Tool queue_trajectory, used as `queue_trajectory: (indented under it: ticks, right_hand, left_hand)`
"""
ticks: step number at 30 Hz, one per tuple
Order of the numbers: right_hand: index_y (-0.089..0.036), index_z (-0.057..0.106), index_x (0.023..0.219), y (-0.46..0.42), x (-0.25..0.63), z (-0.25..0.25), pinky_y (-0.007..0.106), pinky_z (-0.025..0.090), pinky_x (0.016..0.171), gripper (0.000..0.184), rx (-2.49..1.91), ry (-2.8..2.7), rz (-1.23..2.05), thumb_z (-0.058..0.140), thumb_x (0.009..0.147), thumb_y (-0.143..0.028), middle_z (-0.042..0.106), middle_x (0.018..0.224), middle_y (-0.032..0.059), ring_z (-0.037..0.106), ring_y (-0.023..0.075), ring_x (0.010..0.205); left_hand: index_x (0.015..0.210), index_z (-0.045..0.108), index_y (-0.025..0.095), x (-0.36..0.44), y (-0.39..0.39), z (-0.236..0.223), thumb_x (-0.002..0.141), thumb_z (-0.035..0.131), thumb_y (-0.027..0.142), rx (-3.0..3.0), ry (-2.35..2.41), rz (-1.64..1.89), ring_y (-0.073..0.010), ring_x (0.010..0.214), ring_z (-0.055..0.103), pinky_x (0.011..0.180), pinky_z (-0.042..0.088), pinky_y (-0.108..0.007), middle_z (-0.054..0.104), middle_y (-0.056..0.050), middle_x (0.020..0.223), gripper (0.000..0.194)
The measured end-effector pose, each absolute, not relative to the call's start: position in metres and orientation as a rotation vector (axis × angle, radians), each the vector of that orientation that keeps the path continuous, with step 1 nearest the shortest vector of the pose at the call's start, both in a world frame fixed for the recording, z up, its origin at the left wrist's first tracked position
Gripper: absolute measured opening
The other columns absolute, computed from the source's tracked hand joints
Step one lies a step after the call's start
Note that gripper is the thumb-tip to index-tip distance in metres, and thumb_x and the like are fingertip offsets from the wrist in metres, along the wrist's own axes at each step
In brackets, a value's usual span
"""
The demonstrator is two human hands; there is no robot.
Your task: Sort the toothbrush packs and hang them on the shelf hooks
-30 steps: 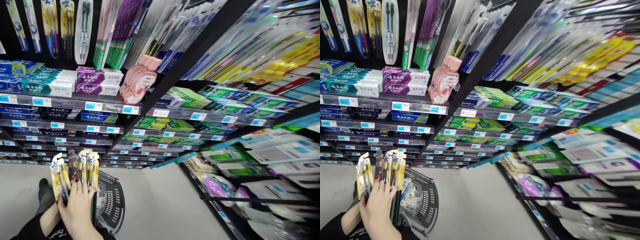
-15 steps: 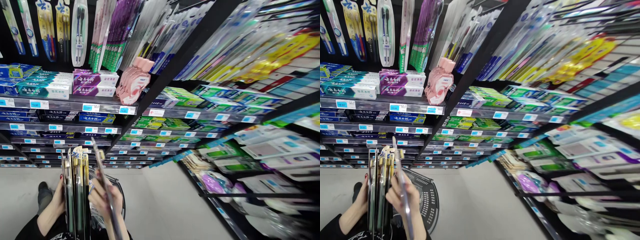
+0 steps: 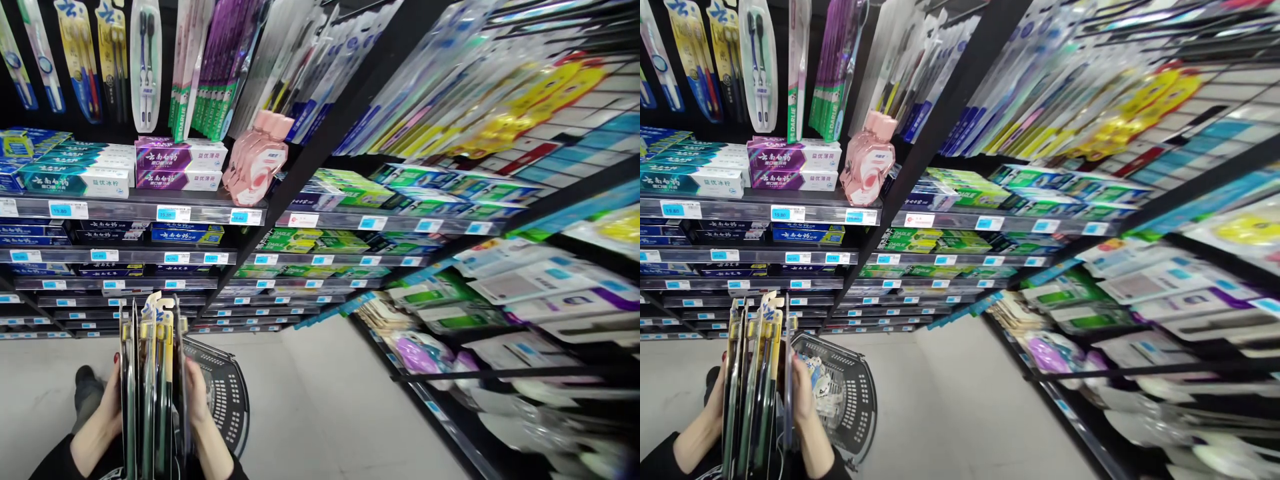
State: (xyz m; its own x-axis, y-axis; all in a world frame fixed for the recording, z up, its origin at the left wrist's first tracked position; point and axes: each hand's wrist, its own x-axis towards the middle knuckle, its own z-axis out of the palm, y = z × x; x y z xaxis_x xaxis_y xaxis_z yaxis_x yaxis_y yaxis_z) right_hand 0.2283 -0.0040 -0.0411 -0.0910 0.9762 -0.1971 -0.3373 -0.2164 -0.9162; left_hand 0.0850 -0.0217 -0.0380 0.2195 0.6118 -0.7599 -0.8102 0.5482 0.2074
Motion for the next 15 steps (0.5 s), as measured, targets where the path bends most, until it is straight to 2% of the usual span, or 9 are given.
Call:
queue_trajectory:
  ticks: [2, 4, 6, 8, 11, 13, 15]
  right_hand:
    - [-0.017, 0.061, 0.099, -0.008, 0.221, -0.045, 0.033, 0.047, 0.065, 0.046, -1.013, -0.868, 1.532, 0.034, 0.08, -0.048, 0.063, 0.084, 0.0066, 0.057, 0.0193, 0.072]
    - [-0.018, 0.061, 0.103, -0.009, 0.219, -0.047, 0.036, 0.044, 0.082, 0.039, -0.974, -0.856, 1.506, 0.04, 0.08, -0.042, 0.063, 0.097, 0.0065, 0.057, 0.0202, 0.09]
    - [-0.019, 0.061, 0.103, -0.009, 0.222, -0.048, 0.037, 0.04, 0.089, 0.035, -0.971, -0.848, 1.493, 0.045, 0.079, -0.038, 0.062, 0.103, 0.0058, 0.055, 0.0203, 0.098]
    - [-0.019, 0.062, 0.102, -0.006, 0.23, -0.046, 0.038, 0.042, 0.087, 0.033, -0.994, -0.858, 1.488, 0.049, 0.077, -0.038, 0.063, 0.101, 0.0059, 0.056, 0.0214, 0.095]
    - [-0.017, 0.061, 0.101, -0.002, 0.25, -0.038, 0.036, 0.047, 0.074, 0.036, -1.092, -0.877, 1.442, 0.053, 0.074, -0.04, 0.065, 0.093, 0.0073, 0.06, 0.0228, 0.082]
    - [-0.017, 0.058, 0.1, 0.0, 0.263, -0.029, 0.033, 0.047, 0.068, 0.036, -1.268, -0.889, 1.298, 0.054, 0.074, -0.041, 0.065, 0.091, 0.0075, 0.06, 0.0223, 0.078]
    - [-0.017, 0.055, 0.095, 0.0, 0.27, -0.018, 0.029, 0.045, 0.063, 0.031, -1.507, -0.98, 1.078, 0.052, 0.075, -0.041, 0.065, 0.085, 0.0064, 0.06, 0.0212, 0.074]
  left_hand:
    - [0.086, 0.068, 0.011, 0.084, -0.022, -0.041, 0.08, 0.05, 0.031, -0.257, 0.918, 1.025, -0.0284, 0.074, 0.067, 0.075, 0.051, -0.042, 0.069, -0.007, 0.059, 0.028]
    - [0.09, 0.067, 0.011, 0.082, -0.023, -0.045, 0.078, 0.052, 0.033, -0.269, 0.892, 1.019, -0.0284, 0.075, 0.067, 0.076, 0.051, -0.042, 0.071, -0.009, 0.068, 0.029]
    - [0.089, 0.068, 0.012, 0.08, -0.024, -0.049, 0.077, 0.053, 0.037, -0.271, 0.831, 0.994, -0.0286, 0.074, 0.066, 0.076, 0.051, -0.042, 0.071, -0.01, 0.068, 0.032]
    - [0.08, 0.069, 0.012, 0.077, -0.026, -0.054, 0.074, 0.055, 0.043, -0.26, 0.762, 0.947, -0.0279, 0.067, 0.066, 0.074, 0.051, -0.043, 0.069, -0.008, 0.059, 0.034]
    - [0.061, 0.067, 0.014, 0.074, -0.028, -0.057, 0.069, 0.057, 0.051, -0.225, 0.685, 0.901, -0.0243, 0.049, 0.062, 0.067, 0.053, -0.043, 0.06, -0.004, 0.041, 0.04]
    - [0.062, 0.067, 0.014, 0.074, -0.028, -0.058, 0.067, 0.058, 0.053, -0.237, 0.661, 0.885, -0.024, 0.046, 0.061, 0.064, 0.053, -0.043, 0.057, -0.003, 0.038, 0.041]
    - [0.074, 0.069, 0.014, 0.075, -0.028, -0.058, 0.068, 0.06, 0.048, -0.299, 0.699, 0.928, -0.0262, 0.053, 0.064, 0.065, 0.053, -0.042, 0.061, -0.004, 0.044, 0.035]
